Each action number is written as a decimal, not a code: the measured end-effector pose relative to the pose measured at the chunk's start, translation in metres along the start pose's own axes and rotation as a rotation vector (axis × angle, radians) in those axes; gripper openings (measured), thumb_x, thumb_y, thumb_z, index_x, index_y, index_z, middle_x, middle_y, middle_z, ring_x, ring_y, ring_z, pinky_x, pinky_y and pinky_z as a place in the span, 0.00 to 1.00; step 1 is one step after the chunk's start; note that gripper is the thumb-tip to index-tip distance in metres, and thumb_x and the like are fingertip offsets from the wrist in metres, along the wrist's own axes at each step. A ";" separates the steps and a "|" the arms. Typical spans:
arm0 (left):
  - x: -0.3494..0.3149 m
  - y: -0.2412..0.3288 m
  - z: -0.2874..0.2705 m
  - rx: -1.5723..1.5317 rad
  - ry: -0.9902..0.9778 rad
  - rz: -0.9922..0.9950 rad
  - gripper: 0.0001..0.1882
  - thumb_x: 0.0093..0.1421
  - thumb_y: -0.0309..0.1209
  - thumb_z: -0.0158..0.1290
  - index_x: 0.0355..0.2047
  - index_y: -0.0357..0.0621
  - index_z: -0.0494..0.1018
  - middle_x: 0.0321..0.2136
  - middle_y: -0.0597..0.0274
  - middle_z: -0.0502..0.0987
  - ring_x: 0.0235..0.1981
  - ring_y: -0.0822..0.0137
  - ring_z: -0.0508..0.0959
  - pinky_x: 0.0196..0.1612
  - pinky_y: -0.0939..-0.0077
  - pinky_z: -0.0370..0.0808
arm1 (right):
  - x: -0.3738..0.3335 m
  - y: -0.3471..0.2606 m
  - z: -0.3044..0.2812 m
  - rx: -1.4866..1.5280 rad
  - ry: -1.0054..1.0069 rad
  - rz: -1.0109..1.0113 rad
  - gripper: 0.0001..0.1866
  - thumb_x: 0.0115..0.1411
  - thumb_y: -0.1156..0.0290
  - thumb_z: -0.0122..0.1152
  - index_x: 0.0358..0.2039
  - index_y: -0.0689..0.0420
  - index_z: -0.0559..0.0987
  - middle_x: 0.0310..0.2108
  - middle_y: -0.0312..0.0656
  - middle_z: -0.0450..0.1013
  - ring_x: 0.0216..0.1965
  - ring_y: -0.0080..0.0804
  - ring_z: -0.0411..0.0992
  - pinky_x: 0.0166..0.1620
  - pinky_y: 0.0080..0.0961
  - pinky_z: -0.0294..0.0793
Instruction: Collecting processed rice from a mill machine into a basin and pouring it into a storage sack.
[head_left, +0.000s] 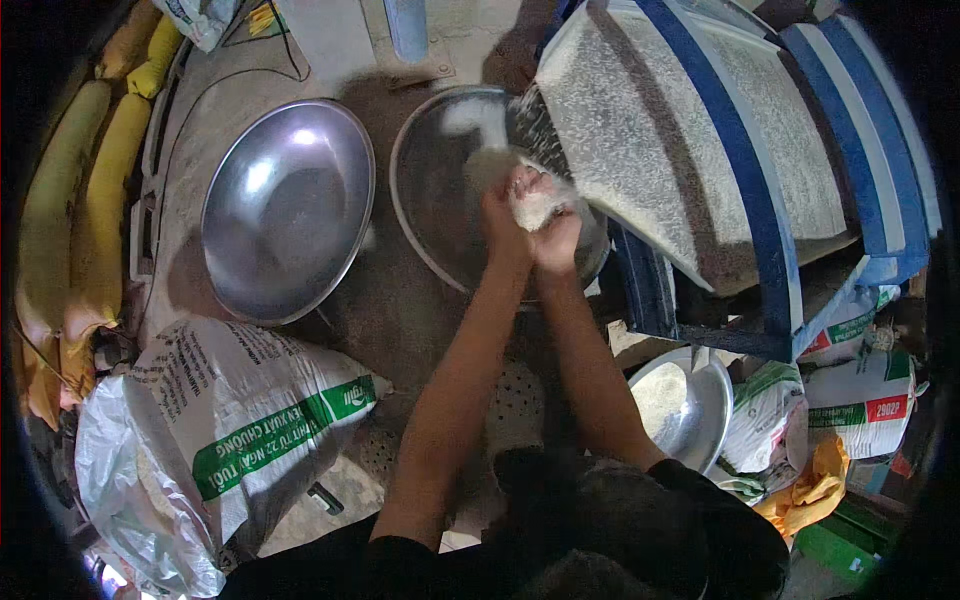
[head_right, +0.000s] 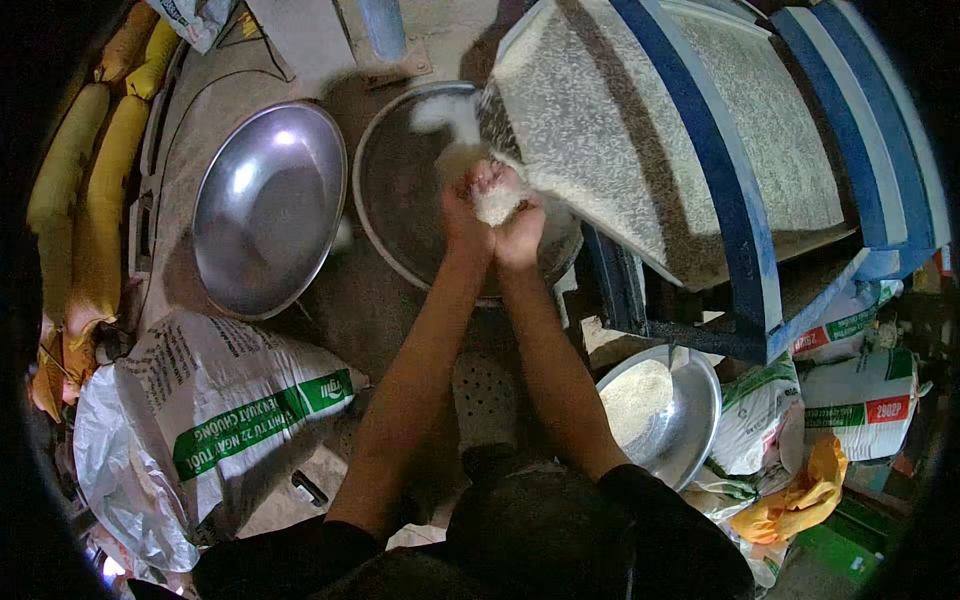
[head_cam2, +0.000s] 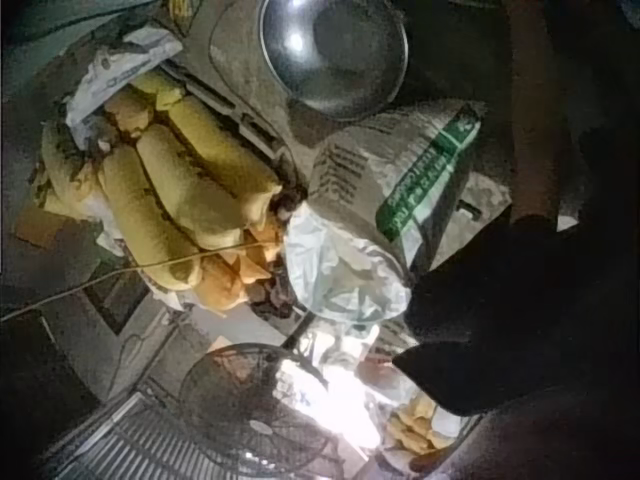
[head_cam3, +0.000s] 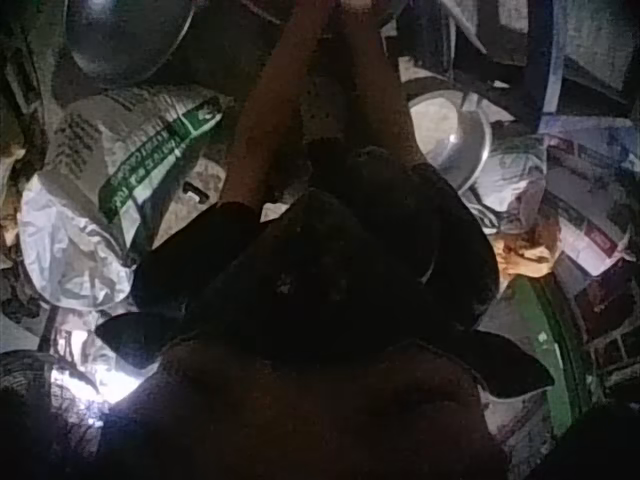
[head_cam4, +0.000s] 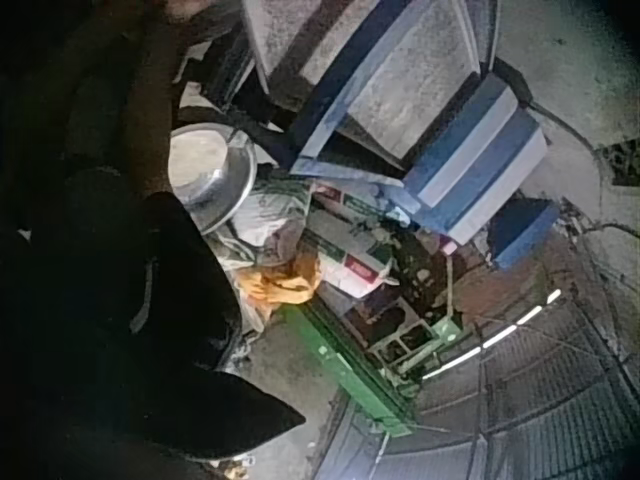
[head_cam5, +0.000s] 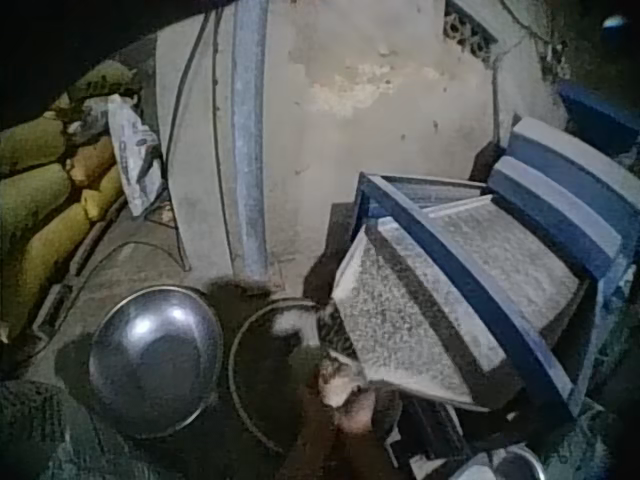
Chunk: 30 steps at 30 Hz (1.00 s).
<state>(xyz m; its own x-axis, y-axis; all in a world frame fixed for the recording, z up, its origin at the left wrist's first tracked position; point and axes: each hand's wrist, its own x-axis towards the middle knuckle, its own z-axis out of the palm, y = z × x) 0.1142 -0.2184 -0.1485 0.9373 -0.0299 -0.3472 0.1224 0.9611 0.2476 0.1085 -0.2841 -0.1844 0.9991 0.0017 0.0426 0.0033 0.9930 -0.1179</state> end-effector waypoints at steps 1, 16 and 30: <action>0.001 0.005 -0.001 0.006 0.001 0.011 0.14 0.59 0.32 0.37 0.28 0.39 0.70 0.27 0.58 0.73 0.30 0.61 0.74 0.37 0.65 0.74 | 0.001 0.004 0.003 0.043 0.162 0.017 0.19 0.56 0.66 0.36 0.38 0.68 0.70 0.39 0.53 0.70 0.42 0.47 0.69 0.50 0.39 0.69; -0.056 0.080 0.029 -0.153 -0.097 0.200 0.17 0.61 0.33 0.35 0.37 0.34 0.70 0.36 0.54 0.73 0.39 0.59 0.72 0.47 0.61 0.70 | -0.022 0.067 0.105 -0.083 0.119 0.122 0.18 0.67 0.59 0.38 0.37 0.62 0.70 0.38 0.46 0.69 0.41 0.40 0.67 0.52 0.38 0.65; -0.296 0.356 0.082 0.526 0.350 1.570 0.17 0.46 0.13 0.52 0.40 0.27 0.69 0.36 0.52 0.75 0.33 0.66 0.76 0.35 0.71 0.77 | -0.122 0.363 0.381 -0.405 -0.677 0.962 0.16 0.62 0.63 0.45 0.31 0.65 0.72 0.26 0.42 0.69 0.24 0.28 0.65 0.30 0.27 0.69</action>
<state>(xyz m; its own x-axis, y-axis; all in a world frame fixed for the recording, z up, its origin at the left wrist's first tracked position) -0.0931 0.1103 0.1171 0.1477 0.9223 0.3572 -0.6336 -0.1891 0.7502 -0.0288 0.1212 0.1460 0.3805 0.8881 0.2580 -0.5847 0.4472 -0.6769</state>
